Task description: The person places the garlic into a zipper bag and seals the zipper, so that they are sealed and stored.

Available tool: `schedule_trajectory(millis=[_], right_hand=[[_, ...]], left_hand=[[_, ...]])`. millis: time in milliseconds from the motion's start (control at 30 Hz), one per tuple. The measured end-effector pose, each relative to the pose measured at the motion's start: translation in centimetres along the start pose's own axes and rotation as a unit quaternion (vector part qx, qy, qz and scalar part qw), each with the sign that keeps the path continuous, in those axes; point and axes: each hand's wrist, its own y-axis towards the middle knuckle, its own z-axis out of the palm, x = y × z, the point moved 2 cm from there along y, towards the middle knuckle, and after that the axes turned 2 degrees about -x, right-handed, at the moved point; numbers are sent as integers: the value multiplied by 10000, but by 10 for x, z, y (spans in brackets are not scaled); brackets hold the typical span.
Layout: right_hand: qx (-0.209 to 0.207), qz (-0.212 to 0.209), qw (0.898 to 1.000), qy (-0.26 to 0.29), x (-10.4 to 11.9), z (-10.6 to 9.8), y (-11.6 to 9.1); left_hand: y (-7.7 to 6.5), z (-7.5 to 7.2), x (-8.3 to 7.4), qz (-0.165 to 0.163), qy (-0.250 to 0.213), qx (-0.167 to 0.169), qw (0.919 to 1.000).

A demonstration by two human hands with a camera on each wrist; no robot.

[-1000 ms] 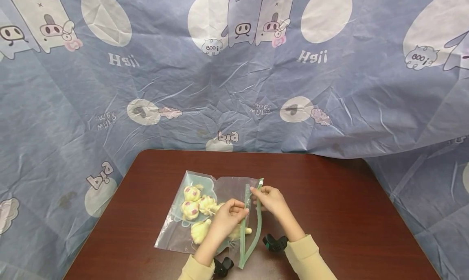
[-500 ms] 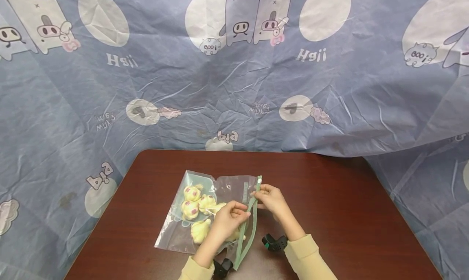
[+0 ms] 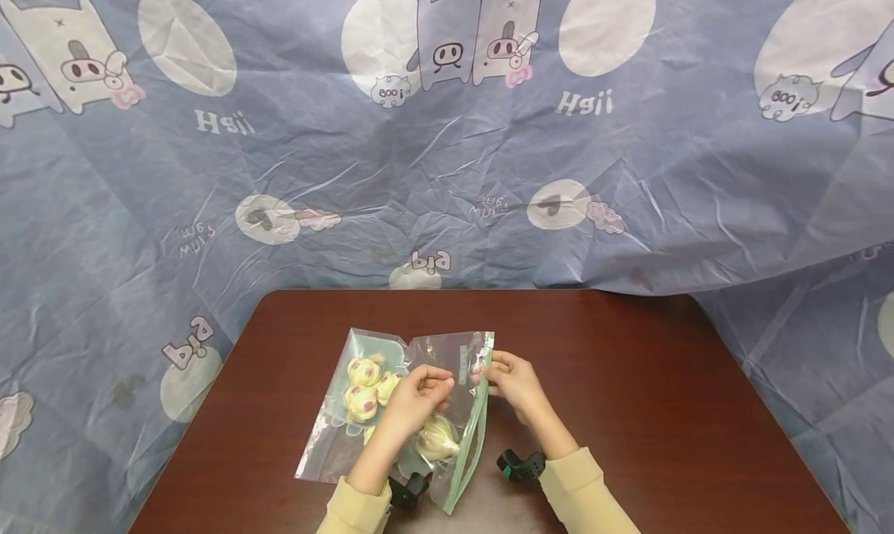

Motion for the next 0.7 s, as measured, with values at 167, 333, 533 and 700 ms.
schedule_trajectory(millis=[167,333,533,700], right_hand=[[17,-126,9999,105,-4,2,-2],[74,-252,9995,188,-3,4,-4],[174,-251,9995,125,-1,5,-7],[352,-268,9987,259,-2,5,-7]], left_hand=[[16,-9,-16,35,25,49,10000],[42,-12,-29,153,179,18,9997],[66,-1,-41,304,871,112,9957],[79,9,-43,428,1344,135,9899]])
